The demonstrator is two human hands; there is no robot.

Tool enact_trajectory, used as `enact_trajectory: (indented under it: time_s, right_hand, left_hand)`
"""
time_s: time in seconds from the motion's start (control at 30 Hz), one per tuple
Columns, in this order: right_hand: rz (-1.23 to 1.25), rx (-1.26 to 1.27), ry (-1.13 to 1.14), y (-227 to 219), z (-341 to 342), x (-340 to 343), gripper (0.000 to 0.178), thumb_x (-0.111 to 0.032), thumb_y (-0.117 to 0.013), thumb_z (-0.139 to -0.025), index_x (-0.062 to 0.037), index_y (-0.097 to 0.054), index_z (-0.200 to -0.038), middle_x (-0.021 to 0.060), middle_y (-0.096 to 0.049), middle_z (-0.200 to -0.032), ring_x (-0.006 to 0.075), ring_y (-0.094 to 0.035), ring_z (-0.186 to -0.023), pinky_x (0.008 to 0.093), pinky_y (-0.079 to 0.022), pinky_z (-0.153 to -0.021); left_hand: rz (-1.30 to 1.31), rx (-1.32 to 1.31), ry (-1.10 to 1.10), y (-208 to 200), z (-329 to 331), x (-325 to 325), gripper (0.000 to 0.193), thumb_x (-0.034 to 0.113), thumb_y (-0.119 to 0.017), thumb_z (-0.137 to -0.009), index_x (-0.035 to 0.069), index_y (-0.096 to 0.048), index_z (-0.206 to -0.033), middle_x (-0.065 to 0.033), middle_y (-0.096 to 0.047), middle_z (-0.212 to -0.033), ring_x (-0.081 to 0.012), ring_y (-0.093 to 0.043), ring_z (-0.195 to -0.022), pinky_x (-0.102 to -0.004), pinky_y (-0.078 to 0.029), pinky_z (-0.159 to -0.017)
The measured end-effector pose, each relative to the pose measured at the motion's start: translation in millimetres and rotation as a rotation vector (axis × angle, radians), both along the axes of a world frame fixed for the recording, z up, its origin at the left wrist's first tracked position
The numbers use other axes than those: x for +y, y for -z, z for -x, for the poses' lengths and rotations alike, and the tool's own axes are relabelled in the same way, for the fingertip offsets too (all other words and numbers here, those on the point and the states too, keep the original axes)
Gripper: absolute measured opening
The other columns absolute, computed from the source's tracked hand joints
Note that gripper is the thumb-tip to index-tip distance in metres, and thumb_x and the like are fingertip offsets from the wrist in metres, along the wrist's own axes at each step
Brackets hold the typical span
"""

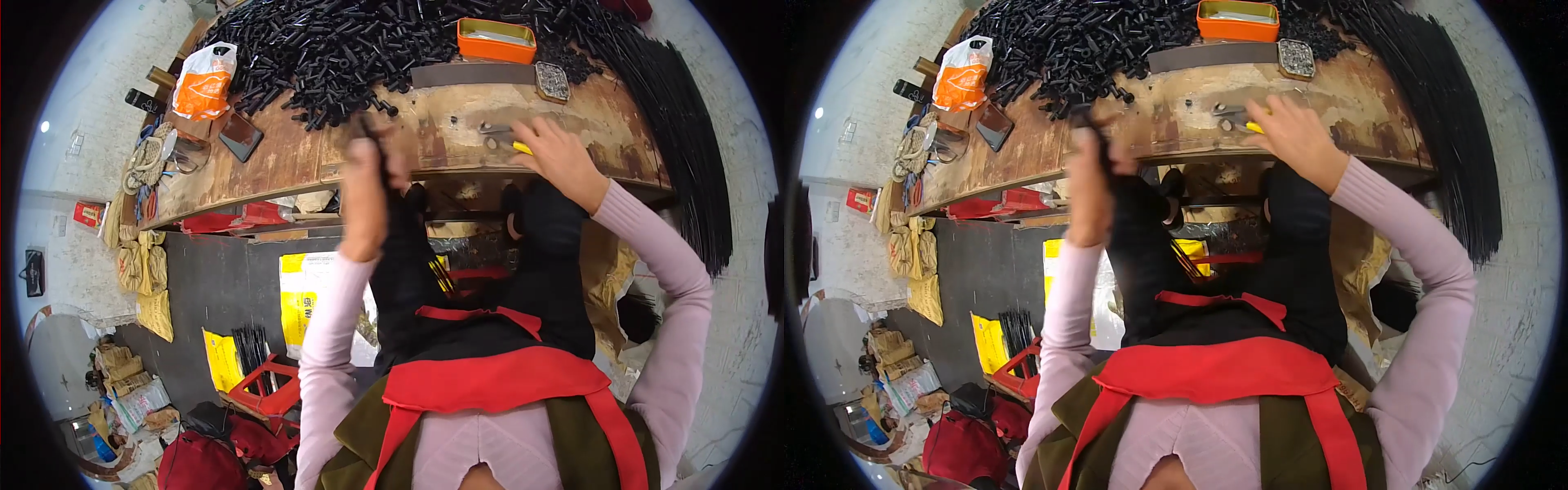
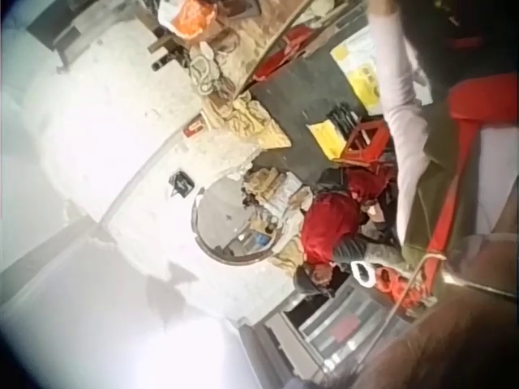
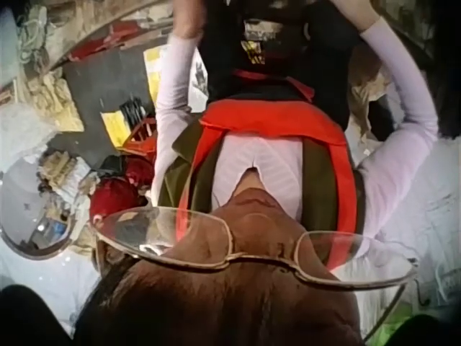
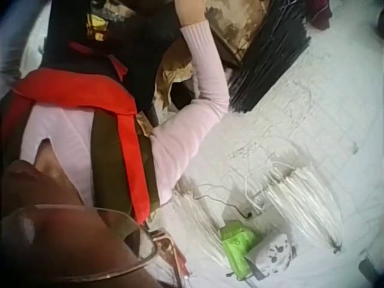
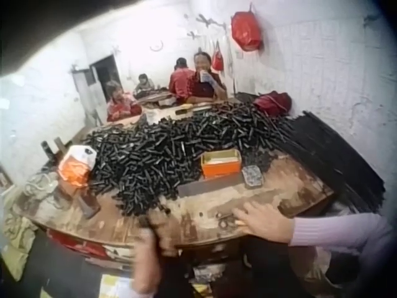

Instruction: The person is assembling small black components by aligning rods in a template and using pliers to secure them.

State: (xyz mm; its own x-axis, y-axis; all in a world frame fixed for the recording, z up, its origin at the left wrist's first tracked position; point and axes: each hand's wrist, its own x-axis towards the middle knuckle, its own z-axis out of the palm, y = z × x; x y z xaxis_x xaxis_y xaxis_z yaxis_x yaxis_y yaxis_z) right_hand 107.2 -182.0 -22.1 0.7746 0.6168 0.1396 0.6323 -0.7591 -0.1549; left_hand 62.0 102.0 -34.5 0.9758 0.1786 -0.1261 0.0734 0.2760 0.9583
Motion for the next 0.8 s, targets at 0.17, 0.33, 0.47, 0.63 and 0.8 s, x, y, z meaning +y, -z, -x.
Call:
enact_trajectory:
  time_s: [0.17,0.33,0.47,0.63,0.8]
  right_hand:
    - [-0.239,0.007,-0.596,-17.3,87.3,15.4,0.023,-0.019,-0.073,-0.078,-0.0039,-0.067,-0.094,0.0105,-0.064,-0.097,0.0299,-0.063,-0.092,0.0399,-0.052,-0.085]
    - [-1.367,1.509,0.070,-24.4,149.5,8.7,0.051,0.004,-0.056,-0.090,-0.0019,-0.041,-0.138,0.0154,-0.054,-0.130,0.0195,-0.066,-0.095,0.0242,-0.056,-0.074]
    - [-1.580,0.440,0.443,-32.1,162.3,-66.4,0.026,-0.002,-0.051,-0.095,-0.0037,-0.049,-0.121,0.0105,-0.057,-0.117,0.0058,-0.053,-0.064,0.0156,-0.043,-0.056]
    - [-1.617,-0.081,0.535,-61.4,172.8,-138.7,0.022,-0.004,-0.057,-0.090,-0.0051,-0.052,-0.111,0.0079,-0.060,-0.105,0.0039,-0.047,-0.060,0.0166,-0.040,-0.049]
    - [-1.250,0.083,0.299,-54.2,181.4,-57.7,0.036,0.001,-0.065,-0.072,-0.0045,-0.055,-0.106,0.0068,-0.056,-0.104,0.0101,-0.054,-0.084,0.0225,-0.047,-0.069]
  left_hand:
    - [0.337,-0.447,-0.201,-51.4,32.3,83.8,0.056,0.049,-0.032,-0.104,0.000,-0.047,-0.125,-0.0011,-0.043,-0.079,-0.0138,-0.042,-0.071,-0.0297,-0.042,-0.074]
    - [0.486,-0.336,-0.293,-19.9,52.4,59.4,0.046,0.042,-0.035,-0.105,0.000,-0.048,-0.117,-0.0070,-0.049,-0.086,-0.0204,-0.049,-0.083,-0.0383,-0.045,-0.092]
    - [0.806,-0.062,-0.015,1.3,65.7,-34.8,0.053,0.042,-0.028,-0.106,-0.006,-0.051,-0.113,-0.0225,-0.059,-0.118,-0.0340,-0.056,-0.112,-0.0446,-0.044,-0.100]
    - [1.262,0.328,-0.045,88.3,42.6,-91.7,0.063,0.049,-0.027,-0.104,-0.008,-0.051,-0.116,-0.0236,-0.057,-0.120,-0.0387,-0.053,-0.118,-0.0476,-0.040,-0.108]
    - [0.924,0.968,0.467,167.4,95.5,-76.1,0.057,0.056,-0.042,-0.099,0.004,-0.060,-0.111,-0.0144,-0.066,-0.105,-0.0248,-0.065,-0.089,-0.0386,-0.054,-0.082]
